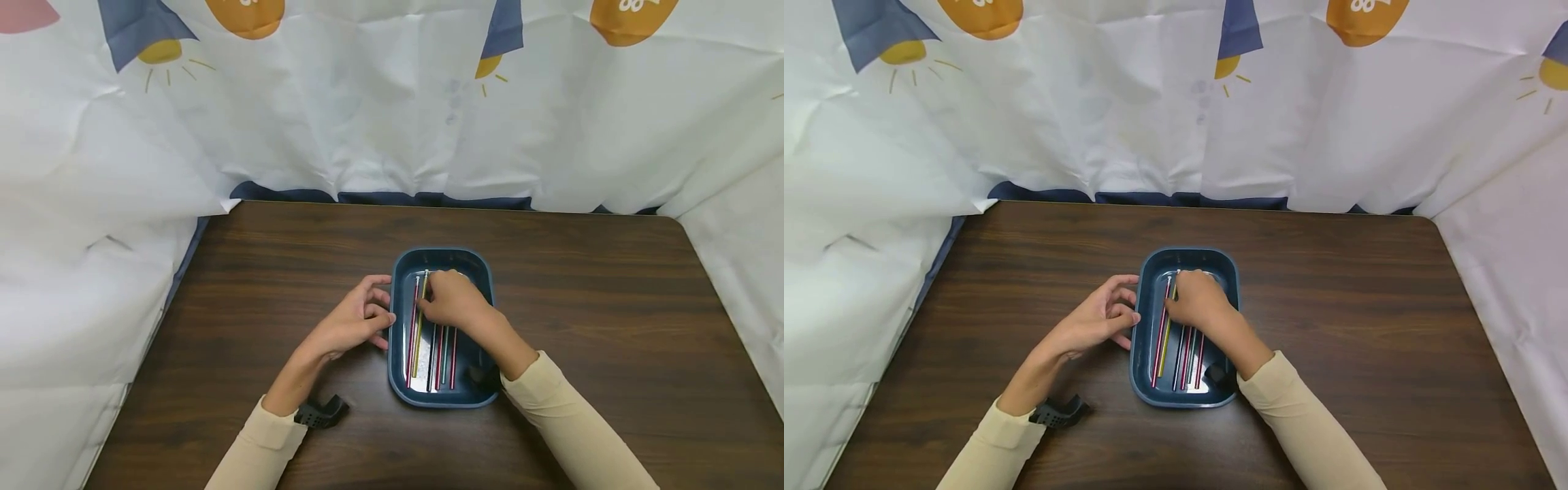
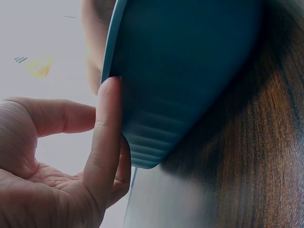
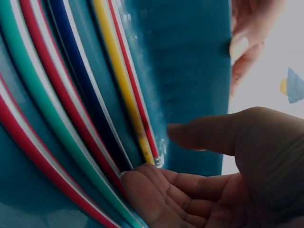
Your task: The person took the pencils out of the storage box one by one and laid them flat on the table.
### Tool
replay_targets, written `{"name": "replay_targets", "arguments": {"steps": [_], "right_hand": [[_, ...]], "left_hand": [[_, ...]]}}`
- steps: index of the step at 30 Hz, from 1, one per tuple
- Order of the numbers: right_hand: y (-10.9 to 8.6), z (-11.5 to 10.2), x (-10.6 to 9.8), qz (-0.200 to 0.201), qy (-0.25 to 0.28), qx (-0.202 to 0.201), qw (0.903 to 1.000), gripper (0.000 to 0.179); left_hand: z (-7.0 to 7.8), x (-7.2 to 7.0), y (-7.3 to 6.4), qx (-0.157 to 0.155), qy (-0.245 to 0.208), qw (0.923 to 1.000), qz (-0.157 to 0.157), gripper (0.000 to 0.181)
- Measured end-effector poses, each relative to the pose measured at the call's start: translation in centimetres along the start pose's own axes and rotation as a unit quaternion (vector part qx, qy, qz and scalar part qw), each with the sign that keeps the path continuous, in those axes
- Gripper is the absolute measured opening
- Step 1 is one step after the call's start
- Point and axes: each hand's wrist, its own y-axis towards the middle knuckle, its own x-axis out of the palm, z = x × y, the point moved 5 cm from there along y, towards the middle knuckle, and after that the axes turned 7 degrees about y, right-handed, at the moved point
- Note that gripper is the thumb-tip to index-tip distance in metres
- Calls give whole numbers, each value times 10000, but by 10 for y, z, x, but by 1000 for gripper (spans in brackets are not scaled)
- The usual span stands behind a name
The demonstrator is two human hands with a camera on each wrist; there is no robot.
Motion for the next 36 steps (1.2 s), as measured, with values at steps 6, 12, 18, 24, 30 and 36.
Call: {"name": "replay_targets", "arguments": {"steps": [6, 12, 18, 24, 30, 36], "right_hand": [[3, -2, 4, 93, -203, 11, 9997, 30], [5, -5, 4, 230, -226, 85, 9994, 21], [6, -10, 8, 270, -210, 93, 9994, 16], [6, -12, 14, 146, -104, 144, 9997, 62], [10, -8, 17, 135, -64, 130, 9998, 82], [27, 14, 31, 117, -11, 147, 9998, 83]], "left_hand": [[1, 0, -2, -40, 4, 10000, 53, 73], [3, -1, 0, -31, 78, 10000, 38, 73], [5, -1, 1, -31, 104, 9999, -9, 74], [4, -1, 0, -74, 73, 9999, -43, 75], [3, -1, 0, -94, 6, 10000, -29, 75], [-1, 1, 0, -91, -37, 9999, -24, 74]]}}
